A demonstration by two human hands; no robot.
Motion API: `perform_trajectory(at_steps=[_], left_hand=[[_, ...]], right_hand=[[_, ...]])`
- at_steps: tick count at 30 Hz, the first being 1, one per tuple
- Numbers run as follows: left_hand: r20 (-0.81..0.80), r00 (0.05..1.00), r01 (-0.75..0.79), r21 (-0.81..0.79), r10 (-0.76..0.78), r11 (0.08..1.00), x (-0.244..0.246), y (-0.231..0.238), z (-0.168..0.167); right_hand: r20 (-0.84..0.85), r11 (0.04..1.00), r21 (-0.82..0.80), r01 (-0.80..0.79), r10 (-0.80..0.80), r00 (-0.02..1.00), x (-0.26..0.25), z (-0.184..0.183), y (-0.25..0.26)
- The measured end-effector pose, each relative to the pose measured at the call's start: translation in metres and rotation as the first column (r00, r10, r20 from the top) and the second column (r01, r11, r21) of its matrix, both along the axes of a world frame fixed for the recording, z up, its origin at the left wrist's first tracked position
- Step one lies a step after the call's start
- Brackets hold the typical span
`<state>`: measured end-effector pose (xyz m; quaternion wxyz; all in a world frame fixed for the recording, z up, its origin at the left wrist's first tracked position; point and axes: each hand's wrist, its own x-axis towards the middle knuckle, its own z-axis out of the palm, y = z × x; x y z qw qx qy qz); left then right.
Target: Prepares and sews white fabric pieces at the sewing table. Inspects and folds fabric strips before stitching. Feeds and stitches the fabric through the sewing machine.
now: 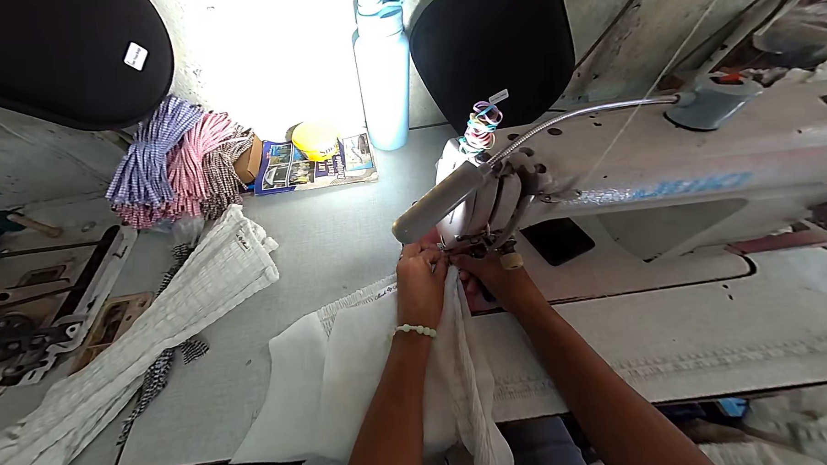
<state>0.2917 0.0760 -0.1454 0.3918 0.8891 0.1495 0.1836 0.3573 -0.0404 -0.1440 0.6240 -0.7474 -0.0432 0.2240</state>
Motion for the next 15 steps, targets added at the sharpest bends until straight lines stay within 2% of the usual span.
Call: perform_trajectory(at_steps=[7,12,13,15], left_hand=[[0.043,0.999,-0.03,0.097,0.026,0.995,-0.001,-0.005,-0.003],[0.1,0.995,-0.037,0.198,0.018,0.979,-0.006,-0.006,0.004],[0.054,0.998,-0.001,0.215,-0.011,0.977,-0.01,-0.006,0.009],[-0.148,0.983,0.14,0.209,-0.11,0.968,-0.018,-0.005,0.023]], right_hand=[[-0.016,0.999,-0.039,-0.024,0.023,1.0,-0.001,0.001,0.002],[-0.022,0.999,0.029,-0.013,0.014,1.0,0.002,0.003,0.0],[-0.037,0.996,0.086,0.008,-0.005,0.999,0.003,0.003,-0.002],[-0.147,0.97,0.232,0.077,-0.043,0.988,0.006,0.009,-0.008]])
